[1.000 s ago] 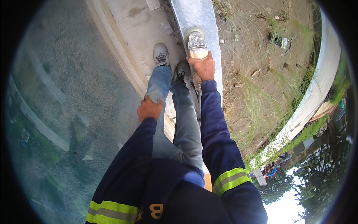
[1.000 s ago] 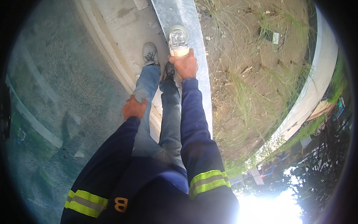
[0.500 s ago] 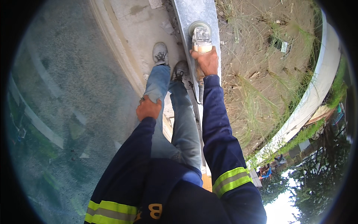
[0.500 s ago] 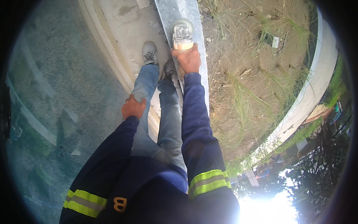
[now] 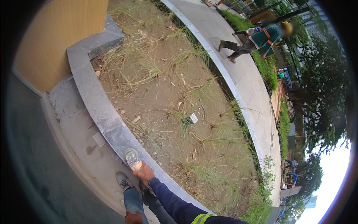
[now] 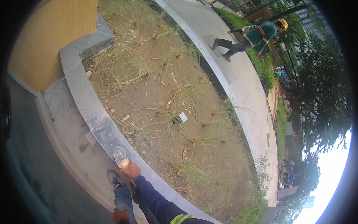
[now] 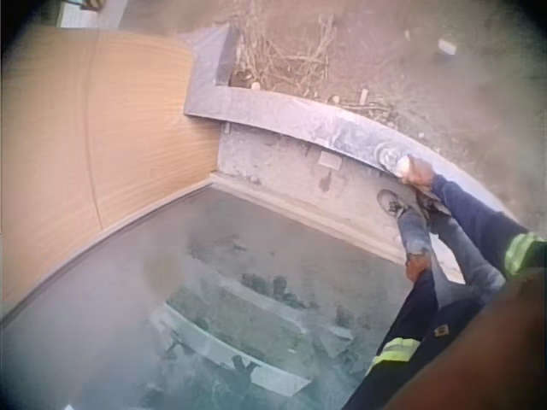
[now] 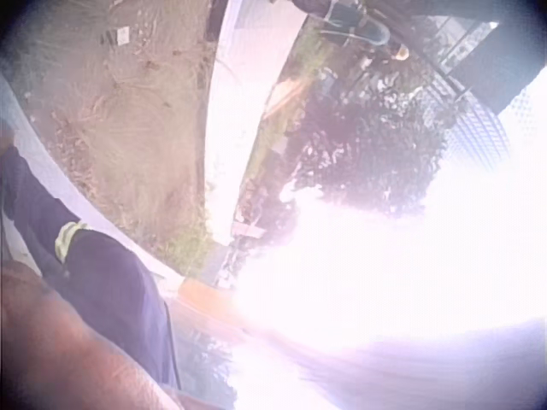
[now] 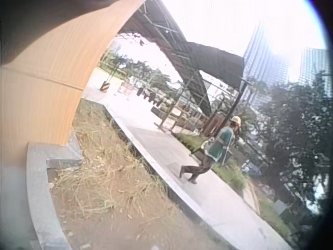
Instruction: The person uses a handheld angle grinder to smooth the edge of a concrete curb. They move the tool back and forth along the top edge, generating dust as they work.
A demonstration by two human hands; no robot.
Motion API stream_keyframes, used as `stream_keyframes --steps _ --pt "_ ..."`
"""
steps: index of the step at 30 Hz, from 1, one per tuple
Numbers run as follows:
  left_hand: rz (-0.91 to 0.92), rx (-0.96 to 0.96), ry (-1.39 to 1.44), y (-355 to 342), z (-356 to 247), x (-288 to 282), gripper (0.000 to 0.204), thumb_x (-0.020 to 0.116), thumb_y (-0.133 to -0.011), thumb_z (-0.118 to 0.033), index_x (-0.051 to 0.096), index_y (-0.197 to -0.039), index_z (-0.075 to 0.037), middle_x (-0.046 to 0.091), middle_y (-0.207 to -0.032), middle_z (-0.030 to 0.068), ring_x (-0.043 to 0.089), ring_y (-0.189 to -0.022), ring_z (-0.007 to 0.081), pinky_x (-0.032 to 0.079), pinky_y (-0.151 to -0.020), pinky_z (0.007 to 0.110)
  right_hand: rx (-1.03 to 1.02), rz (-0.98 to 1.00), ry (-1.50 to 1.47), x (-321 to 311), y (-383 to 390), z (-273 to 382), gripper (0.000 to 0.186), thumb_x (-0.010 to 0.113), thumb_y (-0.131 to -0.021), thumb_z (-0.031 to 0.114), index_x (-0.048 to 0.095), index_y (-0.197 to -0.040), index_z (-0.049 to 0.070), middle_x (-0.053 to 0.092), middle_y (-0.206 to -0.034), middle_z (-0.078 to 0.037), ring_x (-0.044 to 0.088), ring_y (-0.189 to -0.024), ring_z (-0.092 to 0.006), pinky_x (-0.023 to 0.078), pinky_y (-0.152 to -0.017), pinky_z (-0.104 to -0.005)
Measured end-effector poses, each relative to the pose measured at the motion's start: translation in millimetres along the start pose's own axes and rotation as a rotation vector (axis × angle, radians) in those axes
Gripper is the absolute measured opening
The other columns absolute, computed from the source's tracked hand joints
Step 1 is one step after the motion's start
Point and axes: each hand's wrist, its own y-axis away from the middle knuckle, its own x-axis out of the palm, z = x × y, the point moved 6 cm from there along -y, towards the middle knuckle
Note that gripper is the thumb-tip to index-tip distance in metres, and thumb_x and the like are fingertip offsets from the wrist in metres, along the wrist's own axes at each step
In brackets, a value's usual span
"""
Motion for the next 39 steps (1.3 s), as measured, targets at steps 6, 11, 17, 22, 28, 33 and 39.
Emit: stream_keyframes --steps 6,11,17,22,28,33,39 --pt "0.176 -0.338 0.117 -6.2 -10.0 -32.3 0.074 0.076 -0.081 -0.056 0.063 -0.126 0.0 0.075 -0.115 0.0246 0.074 -0.107 0.0421 0.058 -0.095 0.052 -0.051 0.079 0.036 10.3 5.2 -23.5 0.093 0.085 -0.071 0.049 0.053 -0.142 -0.003 0.075 -0.11 -0.031 0.072 -0.107 -0.0495 0.056 -0.094 -0.0545" --pt "0.141 -0.204 0.16 25.3 -35.0 -111.5 0.067 0.073 -0.087 -0.053 0.064 -0.123 0.002 0.074 -0.115 0.0249 0.075 -0.104 0.0424 0.058 -0.095 0.052 0.081 0.012 0.051 -15.5 21.0 -28.1 0.091 0.09 -0.067 0.051 0.057 -0.131 -0.004 0.074 -0.113 -0.032 0.072 -0.109 -0.0486 0.057 -0.093 -0.0532" --pt "0.158 -0.218 0.157 24.2 -20.1 -97.9 0.066 0.07 -0.088 -0.053 0.062 -0.124 0.001 0.074 -0.114 0.0247 0.075 -0.105 0.0416 0.058 -0.094 0.051 0.002 -0.024 0.056 4.8 6.4 -22.5 0.076 0.094 -0.066 0.043 0.064 -0.118 -0.002 0.077 -0.105 -0.027 0.074 -0.105 -0.0455 0.057 -0.091 -0.0509" --pt "0.134 -0.244 0.179 29.0 -15.7 -85.6 0.063 0.071 -0.088 -0.053 0.063 -0.122 0.0 0.074 -0.112 0.0241 0.076 -0.1 0.0401 0.059 -0.092 0.05 -0.107 -0.08 -0.116 -3.6 -14.9 -25.4 0.066 0.094 -0.071 0.027 0.063 -0.118 -0.008 0.078 -0.104 -0.018 0.075 -0.094 -0.0262 0.058 -0.085 -0.0394" --pt "0.099 -0.232 0.17 32.3 -17.4 -82.8 0.062 0.071 -0.087 -0.053 0.064 -0.121 -0.001 0.075 -0.11 0.0232 0.076 -0.097 0.0389 0.06 -0.089 0.048 -0.09 -0.03 -0.109 -9.6 4.0 -52.1 0.068 0.094 -0.071 0.026 0.062 -0.12 -0.008 0.077 -0.106 -0.018 0.075 -0.093 -0.0247 0.059 -0.085 -0.0393" --pt "0.179 -0.245 0.194 29.8 -16.5 -86.9 0.067 0.071 -0.09 -0.053 0.062 -0.131 -0.002 0.073 -0.117 0.025 0.075 -0.103 0.0419 0.058 -0.094 0.05 -0.133 -0.022 0.039 4.3 -1.2 -24.1 0.067 0.095 -0.071 0.028 0.062 -0.117 -0.008 0.078 -0.102 -0.017 0.075 -0.091 -0.0243 0.059 -0.084 -0.0384" --pt "0.21 -0.257 0.189 26.2 -11.4 -85.6 0.069 0.07 -0.09 -0.055 0.06 -0.133 -0.002 0.073 -0.119 0.0246 0.074 -0.104 0.0421 0.058 -0.093 0.049 -0.137 -0.062 -0.122 -1.4 -23.7 -25.8 0.064 0.095 -0.072 0.026 0.063 -0.116 -0.008 0.078 -0.103 -0.017 0.075 -0.091 -0.0242 0.058 -0.083 -0.0381"
